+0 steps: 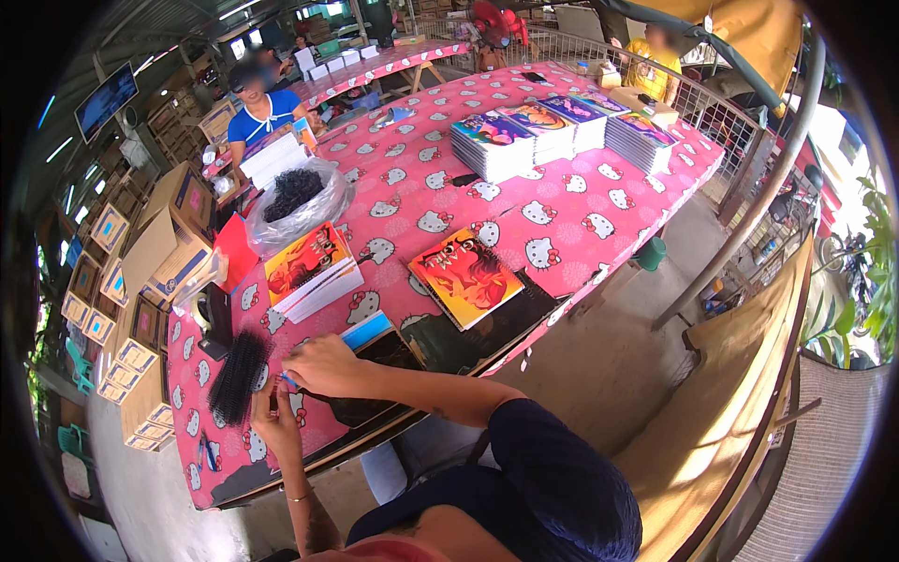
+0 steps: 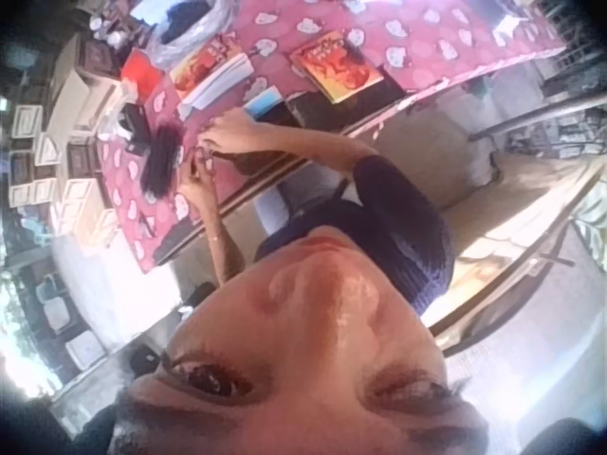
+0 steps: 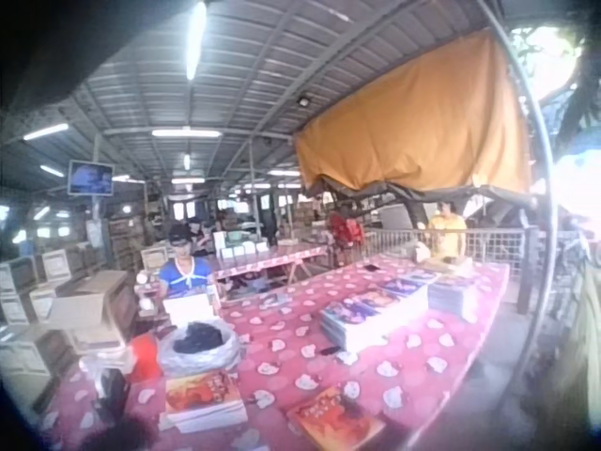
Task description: The person inserts plastic spirals into the pre-punched holes of several notebooks by hand and arranges the completed books on a table.
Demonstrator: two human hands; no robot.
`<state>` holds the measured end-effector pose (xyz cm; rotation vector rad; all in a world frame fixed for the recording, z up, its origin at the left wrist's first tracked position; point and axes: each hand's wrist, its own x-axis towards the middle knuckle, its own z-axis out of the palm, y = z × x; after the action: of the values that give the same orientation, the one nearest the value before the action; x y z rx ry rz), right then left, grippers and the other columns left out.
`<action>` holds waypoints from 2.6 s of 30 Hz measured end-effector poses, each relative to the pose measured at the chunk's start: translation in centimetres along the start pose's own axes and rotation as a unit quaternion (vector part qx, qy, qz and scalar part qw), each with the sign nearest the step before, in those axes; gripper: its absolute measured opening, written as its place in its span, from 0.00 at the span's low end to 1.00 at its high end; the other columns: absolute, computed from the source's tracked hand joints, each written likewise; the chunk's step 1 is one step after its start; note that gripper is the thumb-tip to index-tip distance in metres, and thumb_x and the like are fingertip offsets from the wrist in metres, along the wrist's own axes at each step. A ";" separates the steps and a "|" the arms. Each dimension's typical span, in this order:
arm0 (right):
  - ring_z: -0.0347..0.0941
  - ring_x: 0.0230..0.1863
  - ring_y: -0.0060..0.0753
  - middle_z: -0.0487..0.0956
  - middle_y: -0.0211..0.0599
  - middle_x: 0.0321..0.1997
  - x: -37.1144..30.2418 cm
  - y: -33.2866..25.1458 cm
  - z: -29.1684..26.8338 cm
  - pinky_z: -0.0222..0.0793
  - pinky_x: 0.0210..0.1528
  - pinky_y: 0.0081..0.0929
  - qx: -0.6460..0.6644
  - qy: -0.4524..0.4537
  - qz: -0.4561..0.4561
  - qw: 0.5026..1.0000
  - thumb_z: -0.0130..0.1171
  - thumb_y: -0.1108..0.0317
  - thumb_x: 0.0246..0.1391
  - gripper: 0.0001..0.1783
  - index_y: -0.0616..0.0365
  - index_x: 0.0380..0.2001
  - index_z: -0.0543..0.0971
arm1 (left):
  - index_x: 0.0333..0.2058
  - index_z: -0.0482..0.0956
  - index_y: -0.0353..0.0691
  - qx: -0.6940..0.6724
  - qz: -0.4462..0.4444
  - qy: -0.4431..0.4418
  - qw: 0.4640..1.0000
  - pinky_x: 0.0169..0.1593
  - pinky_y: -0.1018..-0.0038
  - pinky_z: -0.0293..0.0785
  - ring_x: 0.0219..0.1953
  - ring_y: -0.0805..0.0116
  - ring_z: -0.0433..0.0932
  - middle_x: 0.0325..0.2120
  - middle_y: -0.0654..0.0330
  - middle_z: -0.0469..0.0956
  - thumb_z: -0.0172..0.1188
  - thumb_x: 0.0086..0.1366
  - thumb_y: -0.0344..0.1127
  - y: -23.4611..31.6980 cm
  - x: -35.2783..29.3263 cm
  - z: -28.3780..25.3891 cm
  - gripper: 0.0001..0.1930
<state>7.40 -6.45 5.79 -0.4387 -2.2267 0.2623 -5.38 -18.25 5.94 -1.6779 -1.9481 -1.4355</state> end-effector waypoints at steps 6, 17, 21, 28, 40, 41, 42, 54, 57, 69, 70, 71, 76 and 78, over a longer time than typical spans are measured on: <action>0.80 0.28 0.42 0.80 0.35 0.24 0.2 -0.3 -0.2 0.74 0.30 0.41 0.012 0.024 -0.011 1.000 0.63 0.64 0.46 0.06 0.51 0.25 0.77 | 0.42 0.82 0.33 -0.022 0.006 -0.049 0.999 0.27 0.70 0.70 0.24 0.67 0.74 0.27 0.56 0.77 0.61 0.66 0.29 -0.8 0.3 -1.2 0.08; 0.80 0.28 0.40 0.80 0.35 0.25 0.0 -0.7 -0.5 0.72 0.30 0.41 -0.019 0.007 -0.005 1.000 0.62 0.63 0.47 0.06 0.52 0.25 0.77 | 0.40 0.81 0.33 -0.062 -0.024 -0.023 0.998 0.32 0.69 0.72 0.29 0.65 0.77 0.31 0.54 0.78 0.62 0.65 0.27 -0.2 0.0 -0.5 0.07; 0.79 0.27 0.41 0.80 0.32 0.25 -0.1 -0.5 -0.6 0.71 0.34 0.38 -0.029 -0.025 0.008 0.999 0.61 0.61 0.51 0.07 0.50 0.30 0.79 | 0.38 0.80 0.34 -0.043 -0.010 -0.032 0.999 0.30 0.70 0.71 0.29 0.67 0.77 0.31 0.54 0.78 0.62 0.65 0.28 0.7 0.1 -0.8 0.05; 0.79 0.28 0.40 0.80 0.32 0.26 -0.2 -0.6 -0.3 0.71 0.35 0.38 -0.029 -0.023 0.005 0.999 0.61 0.61 0.51 0.07 0.50 0.30 0.79 | 0.38 0.80 0.33 -0.027 -0.032 -0.030 0.999 0.24 0.72 0.69 0.25 0.69 0.75 0.29 0.54 0.78 0.62 0.65 0.27 -0.1 -0.5 -0.8 0.05; 0.79 0.30 0.41 0.80 0.32 0.27 -0.4 -0.4 -0.2 0.72 0.35 0.40 -0.016 -0.027 0.005 1.000 0.61 0.61 0.51 0.06 0.49 0.29 0.79 | 0.39 0.78 0.32 -0.045 0.066 -0.034 0.996 0.29 0.71 0.74 0.26 0.65 0.76 0.32 0.54 0.78 0.61 0.65 0.25 0.0 0.9 -0.9 0.05; 0.79 0.30 0.41 0.80 0.32 0.27 -0.3 -0.5 -0.3 0.72 0.35 0.40 -0.014 -0.026 0.004 1.000 0.61 0.61 0.52 0.06 0.49 0.29 0.79 | 0.39 0.78 0.32 -0.066 0.033 -0.053 0.996 0.31 0.70 0.74 0.26 0.65 0.76 0.32 0.54 0.77 0.60 0.65 0.25 0.4 1.1 -1.1 0.05; 0.79 0.30 0.41 0.80 0.32 0.27 -0.3 -0.5 -0.5 0.72 0.35 0.40 -0.014 -0.029 0.004 0.999 0.61 0.61 0.52 0.06 0.49 0.29 0.79 | 0.39 0.78 0.32 -0.088 0.000 -0.072 0.993 0.32 0.70 0.73 0.27 0.65 0.76 0.31 0.54 0.77 0.60 0.65 0.25 0.7 1.3 -1.4 0.05; 0.79 0.33 0.44 0.80 0.34 0.30 -0.3 0.0 -0.6 0.72 0.37 0.42 0.011 -0.065 -0.009 0.998 0.59 0.61 0.54 0.07 0.51 0.31 0.80 | 0.39 0.79 0.32 -0.047 0.001 -0.173 0.984 0.32 0.69 0.72 0.28 0.62 0.76 0.28 0.53 0.77 0.62 0.65 0.27 -0.2 3.0 -2.1 0.06; 0.79 0.33 0.46 0.80 0.35 0.30 -0.1 -0.1 -0.9 0.73 0.37 0.44 0.022 -0.062 -0.013 0.998 0.59 0.61 0.54 0.07 0.51 0.31 0.79 | 0.37 0.78 0.32 -0.065 0.042 -0.207 0.975 0.31 0.68 0.72 0.27 0.61 0.76 0.28 0.53 0.75 0.63 0.64 0.27 -1.5 3.5 -2.4 0.06; 0.79 0.35 0.52 0.81 0.41 0.31 0.4 0.9 -2.5 0.73 0.36 0.49 0.058 -0.129 -0.002 0.990 0.59 0.65 0.53 0.07 0.55 0.31 0.79 | 0.37 0.73 0.34 0.017 0.064 -0.277 0.959 0.35 0.57 0.67 0.32 0.50 0.73 0.35 0.48 0.70 0.62 0.65 0.39 -2.0 4.6 -1.9 0.13; 0.79 0.35 0.52 0.81 0.41 0.31 0.4 0.9 -2.9 0.73 0.36 0.49 0.048 -0.138 0.008 0.989 0.59 0.64 0.53 0.07 0.55 0.30 0.79 | 0.38 0.72 0.33 0.002 0.047 -0.278 0.960 0.37 0.55 0.66 0.35 0.49 0.73 0.38 0.47 0.69 0.61 0.66 0.41 -1.4 4.5 -1.8 0.15; 0.79 0.35 0.51 0.81 0.41 0.31 0.3 1.0 -3.2 0.73 0.36 0.48 0.036 -0.147 0.020 0.988 0.59 0.64 0.54 0.07 0.55 0.30 0.79 | 0.42 0.71 0.32 0.086 0.072 -0.260 0.959 0.42 0.53 0.65 0.41 0.46 0.71 0.42 0.44 0.69 0.57 0.68 0.46 -0.8 4.3 -1.4 0.19; 0.80 0.34 0.48 0.81 0.39 0.30 0.1 1.1 -2.3 0.74 0.35 0.46 -0.017 -0.142 0.037 0.989 0.58 0.62 0.54 0.08 0.53 0.28 0.80 | 0.62 0.59 0.22 0.313 0.185 -0.130 0.923 0.67 0.41 0.44 0.69 0.34 0.51 0.64 0.31 0.57 0.39 0.72 0.62 -0.5 -1.0 2.8 0.42; 0.80 0.34 0.47 0.82 0.38 0.30 0.4 1.2 -2.4 0.74 0.35 0.46 -0.029 -0.144 0.040 0.988 0.57 0.62 0.54 0.08 0.53 0.30 0.80 | 0.66 0.53 0.23 0.296 0.169 -0.134 0.930 0.69 0.40 0.35 0.72 0.36 0.45 0.67 0.33 0.52 0.37 0.71 0.64 -1.7 -4.7 3.6 0.44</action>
<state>9.32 -5.11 7.18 -0.5521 -2.5082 0.3200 -3.70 -18.40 0.03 -1.8348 -1.8299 -0.4456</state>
